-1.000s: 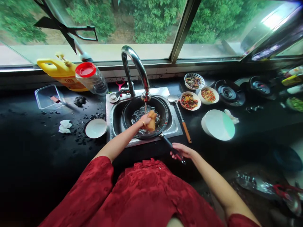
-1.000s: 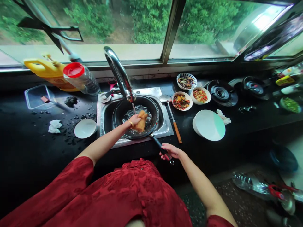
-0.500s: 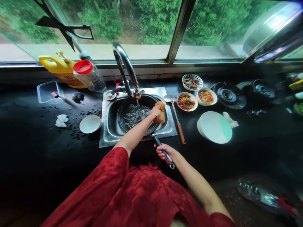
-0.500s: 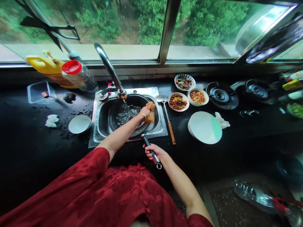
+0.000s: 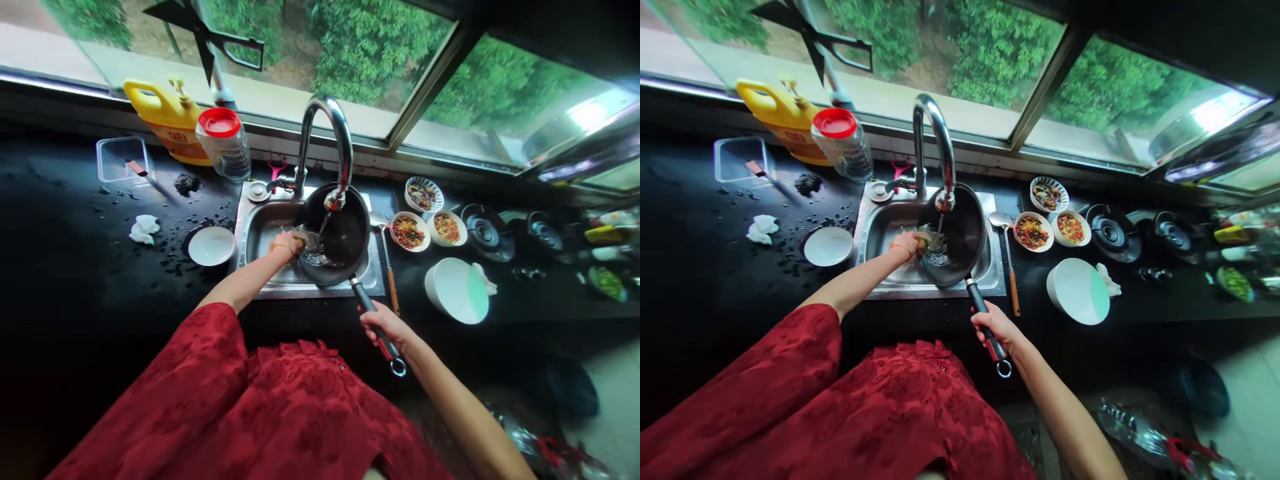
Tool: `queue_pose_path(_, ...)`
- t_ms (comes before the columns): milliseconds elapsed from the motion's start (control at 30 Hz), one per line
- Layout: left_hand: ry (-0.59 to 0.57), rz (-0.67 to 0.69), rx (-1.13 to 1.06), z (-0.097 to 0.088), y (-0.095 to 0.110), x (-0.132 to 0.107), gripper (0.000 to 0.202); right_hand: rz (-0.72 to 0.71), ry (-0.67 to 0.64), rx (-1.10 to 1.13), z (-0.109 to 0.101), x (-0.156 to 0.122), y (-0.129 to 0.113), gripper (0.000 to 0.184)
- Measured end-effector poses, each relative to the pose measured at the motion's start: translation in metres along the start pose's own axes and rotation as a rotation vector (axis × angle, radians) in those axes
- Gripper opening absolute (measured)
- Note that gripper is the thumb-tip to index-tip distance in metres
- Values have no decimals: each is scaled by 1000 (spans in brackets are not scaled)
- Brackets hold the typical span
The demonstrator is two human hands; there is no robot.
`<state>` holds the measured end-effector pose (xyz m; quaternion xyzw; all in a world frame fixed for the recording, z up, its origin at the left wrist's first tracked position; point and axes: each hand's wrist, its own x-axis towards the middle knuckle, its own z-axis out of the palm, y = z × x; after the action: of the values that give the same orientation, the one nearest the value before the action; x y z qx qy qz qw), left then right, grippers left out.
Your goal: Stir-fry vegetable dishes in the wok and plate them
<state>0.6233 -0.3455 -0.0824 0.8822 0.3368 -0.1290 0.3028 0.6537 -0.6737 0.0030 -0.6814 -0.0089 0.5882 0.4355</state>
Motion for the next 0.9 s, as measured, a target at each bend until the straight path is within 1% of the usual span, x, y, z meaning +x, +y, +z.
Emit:
queue_pose_path(100,22,6,82,-12,-3,2,38,-27,198,-209,4,-23,-15,37)
queue_pose_path(200,8,66,126,-12,0,-10,36,-45,345,-311,10,-41,-23,33)
queue_pose_path(300,-8,175,179,-10,5,-28,37,-32,410,-284,19,-57,-28,34)
queue_pose_path(400,-15,278,275,-15,7,-40,39,-4,379,-126,31,-74,-25,40)
queue_pose_path(467,-18,304,325,-24,8,-41,40,4,314,40,36,-84,-14,44)
queue_pose_path(533,-22,317,375,-35,10,-38,39,-6,208,221,40,-90,8,44)
queue_pose_path(600,-26,329,434,-45,15,-32,37,-36,50,393,42,-89,39,44)
queue_pose_path(667,-22,333,474,-50,23,-25,38,-69,-146,539,46,-80,71,41)
queue_pose_path(700,-17,326,467,-50,28,-22,38,-84,-244,606,48,-73,86,38)
queue_pose_path(767,1,289,410,-43,34,-18,38,-105,-415,724,56,-58,110,32)
queue_pose_path(833,17,229,349,-30,38,-15,39,-114,-520,805,65,-44,127,29)
queue_pose_path(900,19,175,335,-13,38,-16,42,-123,-582,839,73,-32,139,29)
